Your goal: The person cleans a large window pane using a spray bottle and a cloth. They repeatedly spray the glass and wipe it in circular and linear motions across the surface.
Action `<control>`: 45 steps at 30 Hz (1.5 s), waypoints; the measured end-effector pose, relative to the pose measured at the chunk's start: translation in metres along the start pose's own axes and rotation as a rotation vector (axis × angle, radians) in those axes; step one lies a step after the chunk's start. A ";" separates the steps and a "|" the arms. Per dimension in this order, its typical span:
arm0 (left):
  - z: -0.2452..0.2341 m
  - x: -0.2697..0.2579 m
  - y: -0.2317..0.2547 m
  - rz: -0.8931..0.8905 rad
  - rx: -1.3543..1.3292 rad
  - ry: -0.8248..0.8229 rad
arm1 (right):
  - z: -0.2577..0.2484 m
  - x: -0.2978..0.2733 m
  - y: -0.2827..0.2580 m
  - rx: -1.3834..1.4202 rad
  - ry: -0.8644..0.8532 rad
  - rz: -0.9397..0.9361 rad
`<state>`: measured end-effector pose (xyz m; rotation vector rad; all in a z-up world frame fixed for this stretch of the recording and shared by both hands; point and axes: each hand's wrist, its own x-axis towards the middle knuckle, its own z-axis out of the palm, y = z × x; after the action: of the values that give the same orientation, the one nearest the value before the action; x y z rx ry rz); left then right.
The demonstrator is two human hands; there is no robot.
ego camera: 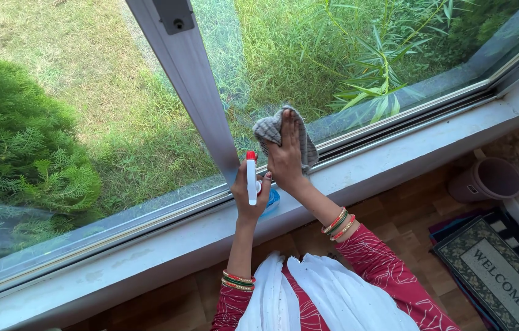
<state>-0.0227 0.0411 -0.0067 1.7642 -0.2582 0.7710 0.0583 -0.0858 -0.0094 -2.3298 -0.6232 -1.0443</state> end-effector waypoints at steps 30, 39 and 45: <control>-0.012 -0.009 -0.004 0.049 -0.066 -0.013 | 0.029 -0.031 0.016 -0.199 -0.119 -0.198; -0.015 -0.004 0.008 0.060 -0.089 -0.021 | 0.016 -0.047 0.025 -0.078 -0.064 0.026; -0.017 -0.008 0.004 0.075 -0.060 -0.015 | 0.002 -0.006 0.009 -0.022 0.019 -0.002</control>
<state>-0.0374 0.0534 -0.0058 1.7122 -0.3554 0.7959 0.0611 -0.0928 -0.0172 -2.3358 -0.6097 -1.0777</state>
